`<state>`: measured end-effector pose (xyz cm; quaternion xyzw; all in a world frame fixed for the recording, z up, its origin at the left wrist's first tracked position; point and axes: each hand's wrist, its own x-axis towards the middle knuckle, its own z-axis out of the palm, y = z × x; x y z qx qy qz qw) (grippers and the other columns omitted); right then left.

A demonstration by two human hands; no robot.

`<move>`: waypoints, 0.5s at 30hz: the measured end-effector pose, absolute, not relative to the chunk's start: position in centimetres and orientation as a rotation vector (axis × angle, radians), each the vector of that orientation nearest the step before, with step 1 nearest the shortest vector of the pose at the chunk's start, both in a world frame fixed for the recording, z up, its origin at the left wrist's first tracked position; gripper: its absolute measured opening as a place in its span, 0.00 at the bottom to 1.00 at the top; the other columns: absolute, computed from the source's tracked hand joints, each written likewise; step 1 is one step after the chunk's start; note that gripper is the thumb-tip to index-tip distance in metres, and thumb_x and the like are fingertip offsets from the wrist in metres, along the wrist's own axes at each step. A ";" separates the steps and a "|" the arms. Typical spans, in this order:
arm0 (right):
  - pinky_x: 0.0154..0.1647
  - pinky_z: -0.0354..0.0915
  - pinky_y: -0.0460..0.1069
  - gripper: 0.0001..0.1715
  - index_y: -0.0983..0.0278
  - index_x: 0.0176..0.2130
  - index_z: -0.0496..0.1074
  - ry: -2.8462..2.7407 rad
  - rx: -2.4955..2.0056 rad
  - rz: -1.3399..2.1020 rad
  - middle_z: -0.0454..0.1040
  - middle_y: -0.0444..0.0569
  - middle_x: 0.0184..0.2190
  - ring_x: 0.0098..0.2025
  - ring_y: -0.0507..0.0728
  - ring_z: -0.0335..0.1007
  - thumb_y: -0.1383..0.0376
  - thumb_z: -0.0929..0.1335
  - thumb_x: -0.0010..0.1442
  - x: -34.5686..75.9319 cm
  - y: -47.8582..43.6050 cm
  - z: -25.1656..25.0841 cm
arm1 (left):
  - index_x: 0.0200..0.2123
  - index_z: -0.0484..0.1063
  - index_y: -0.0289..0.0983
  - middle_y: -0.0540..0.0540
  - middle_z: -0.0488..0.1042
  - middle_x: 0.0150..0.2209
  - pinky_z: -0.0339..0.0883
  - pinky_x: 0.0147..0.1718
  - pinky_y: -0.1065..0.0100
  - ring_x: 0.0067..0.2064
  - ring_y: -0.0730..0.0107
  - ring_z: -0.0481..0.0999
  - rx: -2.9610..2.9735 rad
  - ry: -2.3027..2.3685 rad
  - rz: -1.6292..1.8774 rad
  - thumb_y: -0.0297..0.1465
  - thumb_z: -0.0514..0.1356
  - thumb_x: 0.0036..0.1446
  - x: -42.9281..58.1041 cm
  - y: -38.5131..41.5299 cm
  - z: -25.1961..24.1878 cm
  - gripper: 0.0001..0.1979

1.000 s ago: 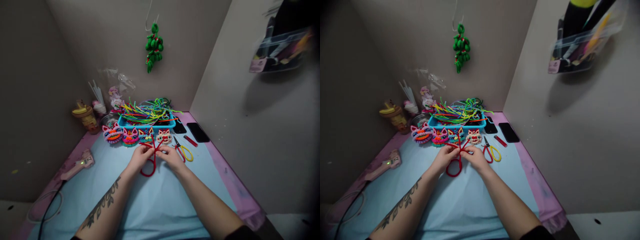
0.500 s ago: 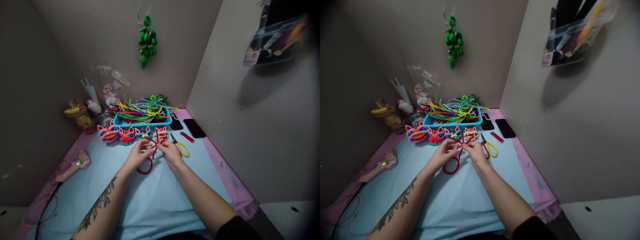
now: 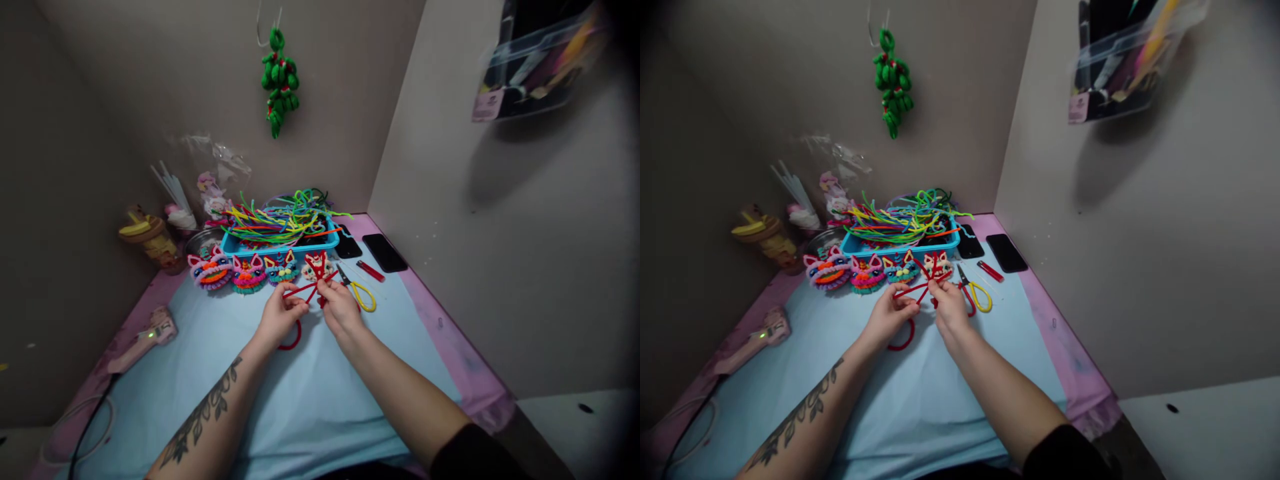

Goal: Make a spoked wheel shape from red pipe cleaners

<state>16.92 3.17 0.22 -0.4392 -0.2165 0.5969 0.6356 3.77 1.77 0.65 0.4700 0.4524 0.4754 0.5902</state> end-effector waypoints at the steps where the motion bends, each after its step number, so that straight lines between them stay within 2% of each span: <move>1: 0.24 0.52 0.46 0.23 0.64 0.20 0.65 -0.470 -1.005 1.387 0.62 0.39 0.17 0.20 0.47 0.54 0.55 0.77 0.32 17.0 3.2 0.3 | 0.38 0.59 0.39 0.55 0.72 0.23 0.61 0.25 0.74 0.25 0.75 0.72 1.100 1.036 1.105 0.31 0.68 0.39 3.8 1.7 0.9 0.24; 9: 0.21 0.54 0.45 0.20 0.63 0.22 0.64 -0.412 -1.010 1.468 0.61 0.38 0.16 0.19 0.48 0.56 0.59 0.77 0.34 17.9 3.7 0.2 | 0.36 0.55 0.40 0.58 0.69 0.20 0.57 0.24 0.76 0.23 0.78 0.68 1.188 0.964 1.084 0.30 0.65 0.44 4.5 1.5 1.6 0.21; 15: 0.22 0.51 0.45 0.18 0.64 0.19 0.66 -0.574 -0.998 1.388 0.62 0.38 0.16 0.19 0.46 0.52 0.59 0.76 0.38 18.2 3.5 0.3 | 0.35 0.57 0.39 0.56 0.71 0.22 0.59 0.26 0.75 0.25 0.77 0.70 1.105 1.004 1.103 0.31 0.69 0.40 3.7 2.0 0.8 0.23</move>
